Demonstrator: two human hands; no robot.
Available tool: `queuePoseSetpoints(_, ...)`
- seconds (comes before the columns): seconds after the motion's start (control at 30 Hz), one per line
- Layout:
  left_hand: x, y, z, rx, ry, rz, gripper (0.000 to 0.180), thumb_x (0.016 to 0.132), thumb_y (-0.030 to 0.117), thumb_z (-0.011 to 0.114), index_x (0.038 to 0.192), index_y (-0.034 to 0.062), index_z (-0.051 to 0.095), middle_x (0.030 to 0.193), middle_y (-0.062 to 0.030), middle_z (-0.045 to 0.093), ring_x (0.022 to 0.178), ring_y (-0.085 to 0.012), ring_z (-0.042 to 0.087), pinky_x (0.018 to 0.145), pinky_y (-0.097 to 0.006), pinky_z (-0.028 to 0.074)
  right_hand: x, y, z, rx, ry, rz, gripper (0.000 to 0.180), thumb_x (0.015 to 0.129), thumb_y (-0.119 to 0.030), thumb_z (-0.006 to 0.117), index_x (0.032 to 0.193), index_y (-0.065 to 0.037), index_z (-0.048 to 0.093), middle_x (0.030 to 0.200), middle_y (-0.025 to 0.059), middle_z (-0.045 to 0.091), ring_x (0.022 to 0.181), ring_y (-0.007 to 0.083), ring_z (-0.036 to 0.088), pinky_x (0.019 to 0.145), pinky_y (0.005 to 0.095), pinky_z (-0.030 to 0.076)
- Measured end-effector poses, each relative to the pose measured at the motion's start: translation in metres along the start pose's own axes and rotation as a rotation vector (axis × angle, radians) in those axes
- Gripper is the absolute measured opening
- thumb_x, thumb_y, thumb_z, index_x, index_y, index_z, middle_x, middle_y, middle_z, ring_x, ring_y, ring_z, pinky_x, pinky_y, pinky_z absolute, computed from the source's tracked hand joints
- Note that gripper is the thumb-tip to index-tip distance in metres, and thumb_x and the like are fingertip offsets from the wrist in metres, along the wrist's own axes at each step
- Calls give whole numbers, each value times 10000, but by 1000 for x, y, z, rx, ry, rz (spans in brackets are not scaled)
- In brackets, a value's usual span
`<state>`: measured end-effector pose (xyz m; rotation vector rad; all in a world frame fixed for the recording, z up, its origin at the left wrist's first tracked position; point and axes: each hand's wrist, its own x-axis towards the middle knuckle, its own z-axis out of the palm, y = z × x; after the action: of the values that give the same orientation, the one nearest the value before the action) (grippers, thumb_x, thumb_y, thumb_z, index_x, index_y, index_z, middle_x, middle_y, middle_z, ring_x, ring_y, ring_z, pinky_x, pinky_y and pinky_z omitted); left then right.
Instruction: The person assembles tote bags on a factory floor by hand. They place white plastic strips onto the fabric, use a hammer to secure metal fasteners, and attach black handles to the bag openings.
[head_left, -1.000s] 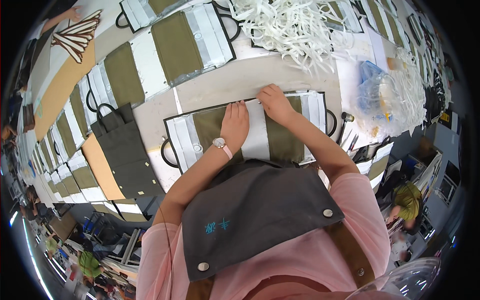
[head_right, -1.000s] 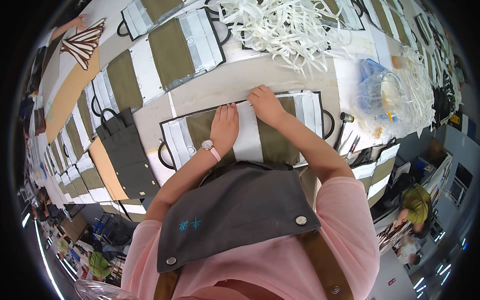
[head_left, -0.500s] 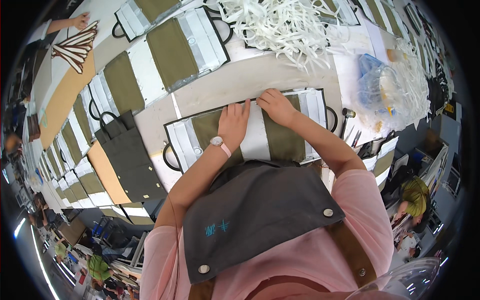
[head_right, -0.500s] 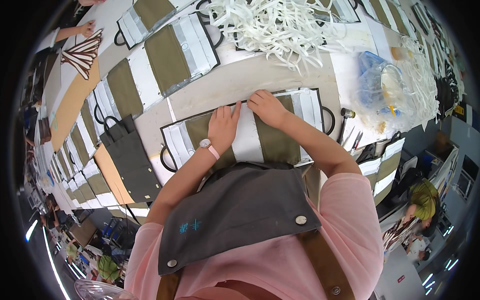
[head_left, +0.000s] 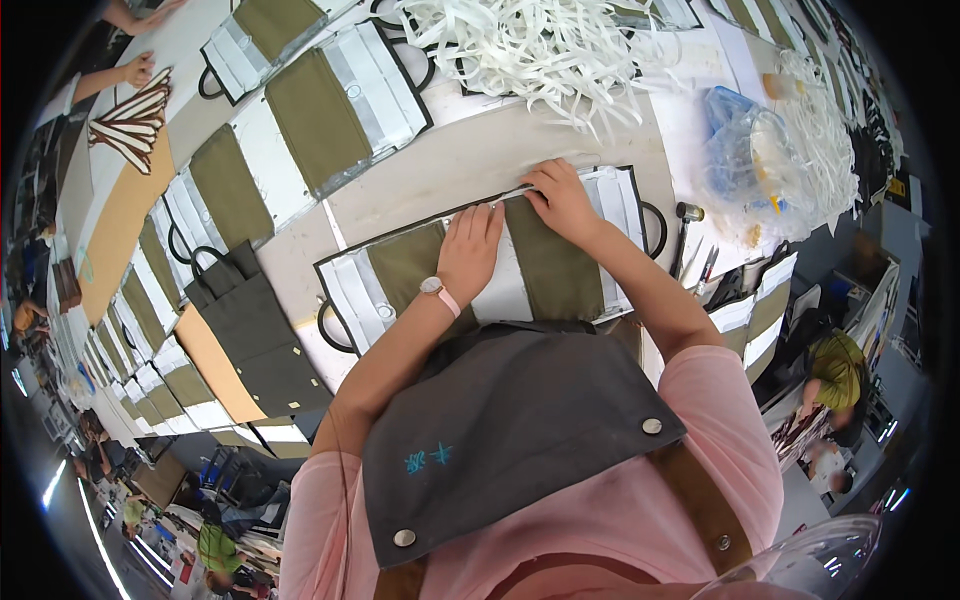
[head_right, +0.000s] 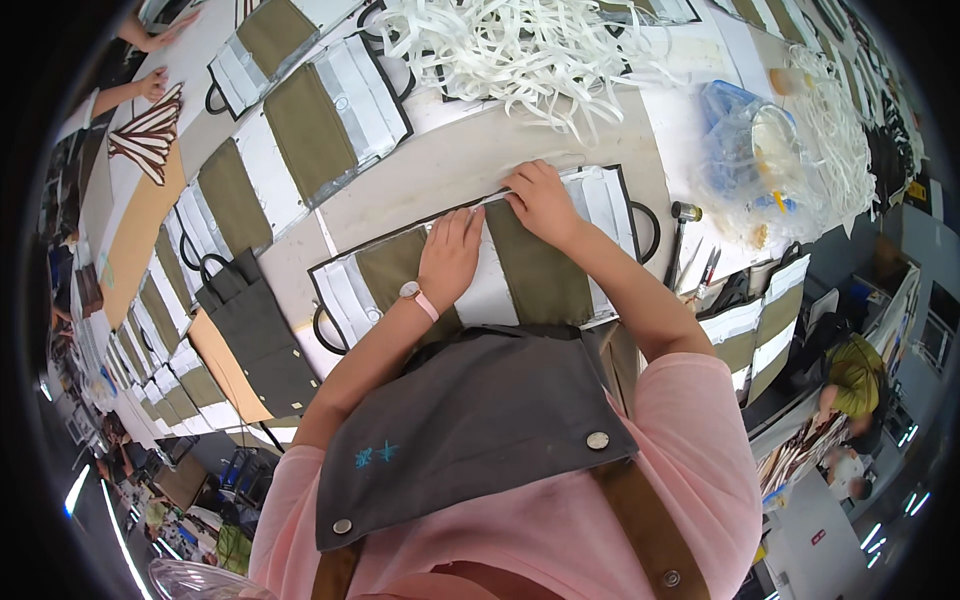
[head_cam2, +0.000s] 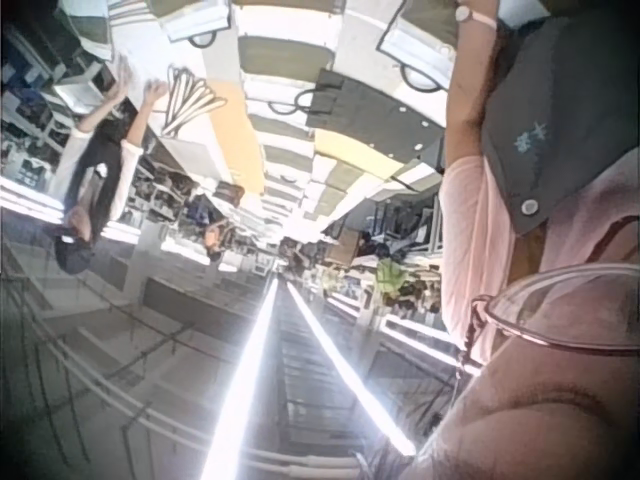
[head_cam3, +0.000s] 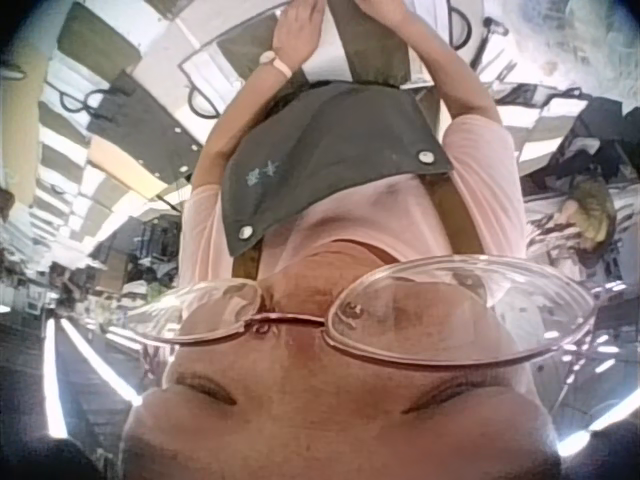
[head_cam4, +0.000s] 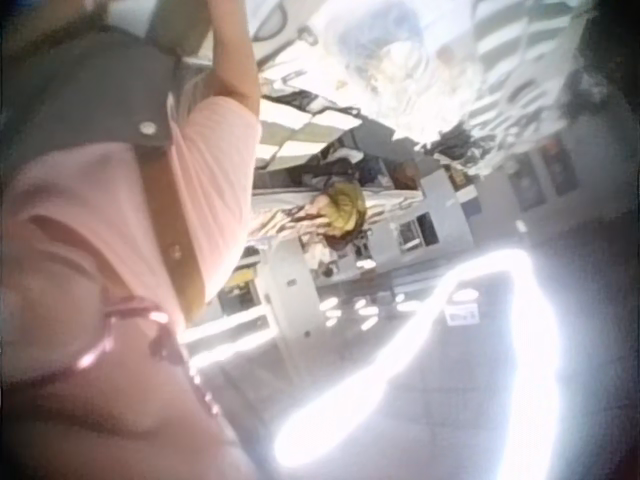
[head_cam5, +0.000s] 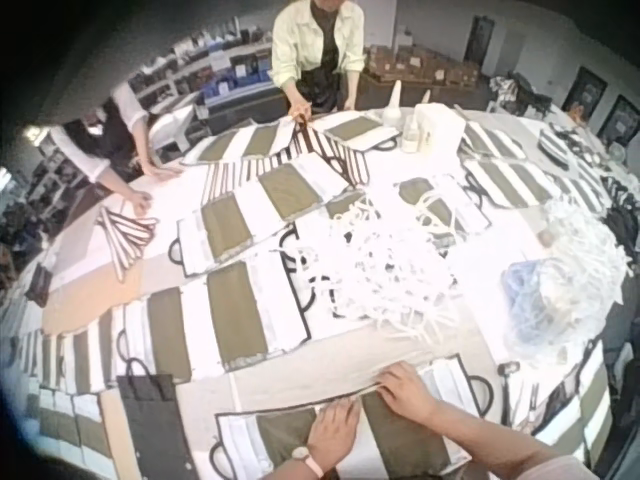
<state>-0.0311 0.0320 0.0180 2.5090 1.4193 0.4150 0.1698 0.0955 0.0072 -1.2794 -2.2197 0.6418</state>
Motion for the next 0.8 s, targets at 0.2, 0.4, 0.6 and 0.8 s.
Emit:
queuePoseSetpoints(0.2, 3, 0, 3, -37, -1, -26, 498, 820, 145, 591, 1293, 42, 471, 1155, -166, 490, 1081, -313, 491, 966, -426, 388, 11, -7, 8, 24, -112, -117, 232, 684, 29, 602, 901, -54, 612, 924, 85, 562, 941, 295, 513, 844, 392, 421)
queuePoseSetpoints(0.4, 11, -2, -1, -180, 24, -130, 521, 784, 172, 662, 1265, 50, 504, 1100, -136, 494, 1027, -293, 497, 920, -417, 400, 13, 0, 4, 8, -213, -217, 188, 680, 19, 600, 851, -58, 606, 911, 65, 561, 921, 270, 512, 832, 375, 423)
queuePoseSetpoints(0.6, 15, -7, -2, -102, -58, -31, 488, 813, 164, 626, 1267, 31, 507, 1070, -121, 504, 1014, -272, 501, 895, -390, 409, 12, 5, -12, -51, -151, -134, 171, 693, -6, 607, 852, -66, 611, 925, 66, 559, 929, 270, 510, 831, 392, 411)
queuePoseSetpoints(0.8, 21, -4, 2, 98, -71, 75, 436, 838, 101, 501, 1263, 4, 498, 1080, -129, 520, 1032, -254, 503, 919, -384, 406, 13, 8, -14, -54, -187, -96, 203, 692, 21, 595, 877, -63, 596, 925, 84, 545, 939, 289, 504, 836, 394, 402)
